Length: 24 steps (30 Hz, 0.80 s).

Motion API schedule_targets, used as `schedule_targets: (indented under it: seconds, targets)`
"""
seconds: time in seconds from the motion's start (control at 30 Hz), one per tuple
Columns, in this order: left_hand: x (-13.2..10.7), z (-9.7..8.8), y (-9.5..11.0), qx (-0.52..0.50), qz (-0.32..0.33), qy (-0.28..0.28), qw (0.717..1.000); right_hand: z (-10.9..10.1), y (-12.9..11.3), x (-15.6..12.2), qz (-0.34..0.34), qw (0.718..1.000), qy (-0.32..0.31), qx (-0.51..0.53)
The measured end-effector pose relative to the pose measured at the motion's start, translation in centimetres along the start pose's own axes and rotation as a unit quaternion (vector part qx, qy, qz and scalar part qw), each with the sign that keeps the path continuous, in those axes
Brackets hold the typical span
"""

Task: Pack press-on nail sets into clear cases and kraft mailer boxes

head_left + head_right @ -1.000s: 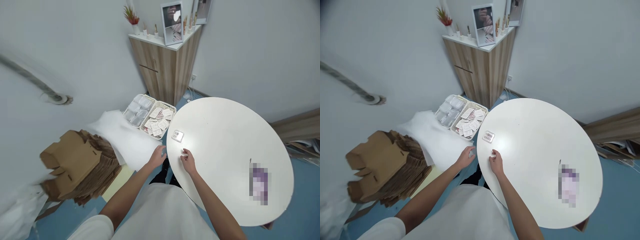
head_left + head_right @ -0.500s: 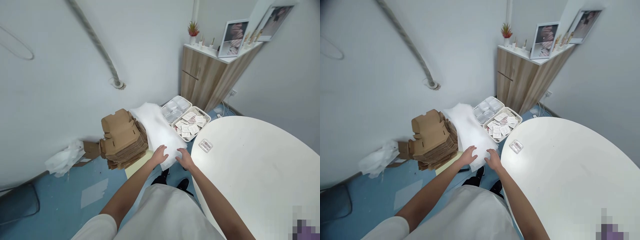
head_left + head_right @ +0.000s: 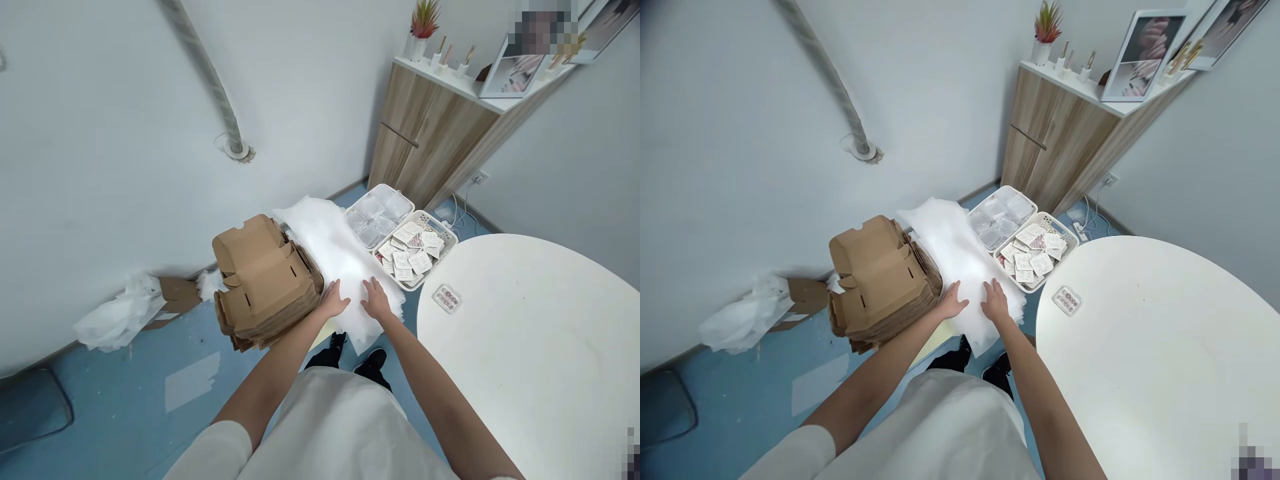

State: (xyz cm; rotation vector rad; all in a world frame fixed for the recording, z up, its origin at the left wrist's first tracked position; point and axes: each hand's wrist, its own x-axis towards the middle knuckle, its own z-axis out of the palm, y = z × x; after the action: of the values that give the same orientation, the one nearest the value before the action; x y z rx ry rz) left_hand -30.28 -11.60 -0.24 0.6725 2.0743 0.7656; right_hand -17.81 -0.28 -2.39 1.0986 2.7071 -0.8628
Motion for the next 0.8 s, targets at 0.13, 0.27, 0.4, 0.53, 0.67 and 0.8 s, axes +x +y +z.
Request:
schedule_targets:
  seconds: [0.13, 0.27, 0.4, 0.53, 0.67, 0.8]
  targets:
    - [0.0, 0.2, -0.9, -0.018, 0.006, -0.038, 0.999, 0.8, -1.1, 0.2, -0.007, 0.999, -0.038, 0.019]
    - [0.0, 0.5, -1.5, -0.018, 0.005, -0.068, 0.997, 0.5, -0.9, 0.6, 0.031, 0.998, 0.054, 0.028]
    - [0.2, 0.6, -1.9, -0.027, 0.010, -0.067, 0.997, 0.3, 0.0, 0.4, 0.080, 0.991, 0.103, 0.011]
    - [0.2, 0.6, -2.1, -0.027, 0.011, -0.064, 0.998, 0.2, -0.1, 0.0, 0.045, 0.998, 0.045, 0.025]
    - [0.2, 1.0, -1.8, -0.067, 0.018, -0.046, 0.997, -0.3, -1.2, -0.4, 0.022, 0.995, 0.097, 0.009]
    - [0.4, 1.6, -0.5, -0.182, 0.028, -0.009, 0.983, -0.7, -2.8, -1.0, -0.009, 0.992, 0.129, 0.004]
